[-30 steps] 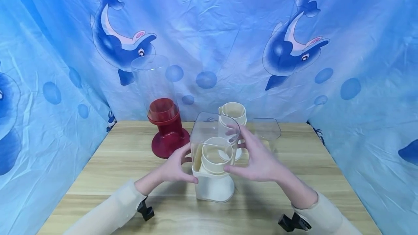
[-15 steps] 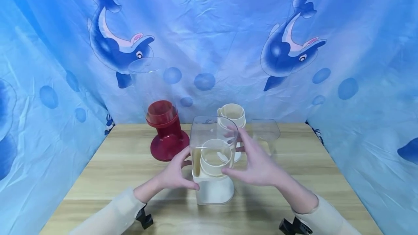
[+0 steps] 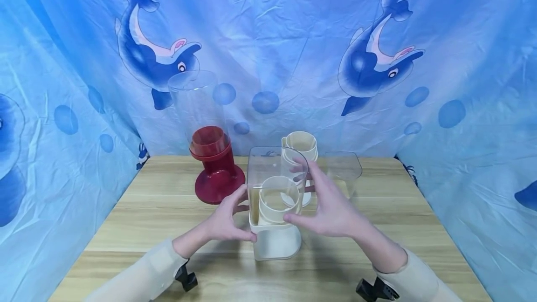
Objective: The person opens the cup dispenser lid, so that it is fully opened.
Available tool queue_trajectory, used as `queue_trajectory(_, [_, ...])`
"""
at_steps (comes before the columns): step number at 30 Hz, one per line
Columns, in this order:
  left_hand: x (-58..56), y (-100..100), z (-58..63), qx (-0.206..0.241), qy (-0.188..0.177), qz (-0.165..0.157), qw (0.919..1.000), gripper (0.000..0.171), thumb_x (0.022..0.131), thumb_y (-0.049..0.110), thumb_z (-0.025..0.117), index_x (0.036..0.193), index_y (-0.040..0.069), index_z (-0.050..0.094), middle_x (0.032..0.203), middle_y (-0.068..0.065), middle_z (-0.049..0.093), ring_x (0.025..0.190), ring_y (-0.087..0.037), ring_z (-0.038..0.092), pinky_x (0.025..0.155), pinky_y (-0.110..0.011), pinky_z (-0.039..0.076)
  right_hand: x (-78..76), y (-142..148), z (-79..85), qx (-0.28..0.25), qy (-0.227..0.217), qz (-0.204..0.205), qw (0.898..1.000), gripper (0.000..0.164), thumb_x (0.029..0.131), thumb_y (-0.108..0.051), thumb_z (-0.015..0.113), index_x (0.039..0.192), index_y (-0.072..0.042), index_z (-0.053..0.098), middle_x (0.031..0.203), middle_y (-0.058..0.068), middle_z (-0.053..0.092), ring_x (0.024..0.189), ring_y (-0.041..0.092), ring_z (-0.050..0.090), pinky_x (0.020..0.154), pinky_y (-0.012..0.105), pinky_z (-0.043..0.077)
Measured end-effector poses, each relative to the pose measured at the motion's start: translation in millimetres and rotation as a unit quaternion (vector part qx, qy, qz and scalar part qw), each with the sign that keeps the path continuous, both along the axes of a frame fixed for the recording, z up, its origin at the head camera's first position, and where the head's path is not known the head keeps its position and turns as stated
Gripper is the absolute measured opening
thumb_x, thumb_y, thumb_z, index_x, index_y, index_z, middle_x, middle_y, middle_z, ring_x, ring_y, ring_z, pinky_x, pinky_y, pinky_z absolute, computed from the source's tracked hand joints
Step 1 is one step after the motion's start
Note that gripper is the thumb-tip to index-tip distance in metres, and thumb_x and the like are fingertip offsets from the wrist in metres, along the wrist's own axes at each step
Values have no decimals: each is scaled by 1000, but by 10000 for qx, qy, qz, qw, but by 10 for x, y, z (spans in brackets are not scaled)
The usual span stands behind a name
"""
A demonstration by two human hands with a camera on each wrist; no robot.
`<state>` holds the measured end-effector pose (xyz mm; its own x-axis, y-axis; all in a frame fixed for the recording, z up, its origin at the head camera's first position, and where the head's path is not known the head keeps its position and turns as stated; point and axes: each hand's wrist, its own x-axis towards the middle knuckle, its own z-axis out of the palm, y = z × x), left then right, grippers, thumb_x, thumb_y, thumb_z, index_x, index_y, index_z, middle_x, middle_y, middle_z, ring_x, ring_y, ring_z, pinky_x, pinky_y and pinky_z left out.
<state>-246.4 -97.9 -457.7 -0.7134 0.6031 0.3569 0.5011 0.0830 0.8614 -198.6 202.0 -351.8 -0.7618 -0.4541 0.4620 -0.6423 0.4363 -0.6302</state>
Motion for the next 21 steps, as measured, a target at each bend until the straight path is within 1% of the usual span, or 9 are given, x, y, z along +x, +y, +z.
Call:
queue_trajectory(4, [51,27,4,28,-14,242,9997,105,63,15,104,151,23,47,139,-5,65,128,-23,64,105,-35,61,-30,16,-12,-39,71,104,9999,110,76,-17,97,164,-11,30,147,15,60,124,28,67,96,39,65])
queue_trajectory(7, [85,57,-2,1,111,415,9991,107,61,20,105,151,24,47,139,-4,64,128,-20,64,105,-36,61,-41,38,26,-36,197,74,9998,112,75,-16,97,164,-15,31,147,13,60,127,25,65,98,36,64])
queue_trajectory(11, [97,95,-18,17,246,531,9983,112,59,21,105,152,26,44,143,-1,60,131,-20,62,108,-40,60,-55,46,197,-25,396,-33,9992,117,70,-16,100,164,-20,31,151,13,58,134,26,60,104,32,60])
queue_trajectory(14, [98,117,-20,76,388,550,9977,115,57,19,105,152,25,41,142,-2,59,131,-21,62,109,-45,59,-98,12,366,34,500,69,9987,116,68,-17,101,163,-18,34,157,11,54,141,28,56,110,32,57])
queue_trajectory(18, [115,157,6,162,475,592,9970,112,57,19,104,150,23,42,139,-4,61,128,-19,63,108,-47,60,-185,-66,545,320,658,335,9968,110,68,-22,101,159,-11,41,158,8,54,141,27,57,111,42,58])
queue_trajectory(20, [127,180,20,211,451,610,9969,109,58,20,103,148,22,43,138,-8,62,126,-18,64,107,-44,60,-221,-117,611,495,634,483,9956,106,69,-26,101,157,-11,43,156,6,55,140,26,58,110,47,58])
queue_trajectory(21, [129,190,23,238,441,611,9969,107,59,20,103,147,21,43,137,-10,63,125,-17,64,107,-43,60,-233,-142,636,575,554,559,9952,104,70,-28,100,157,-13,44,156,6,55,139,25,59,109,48,59])
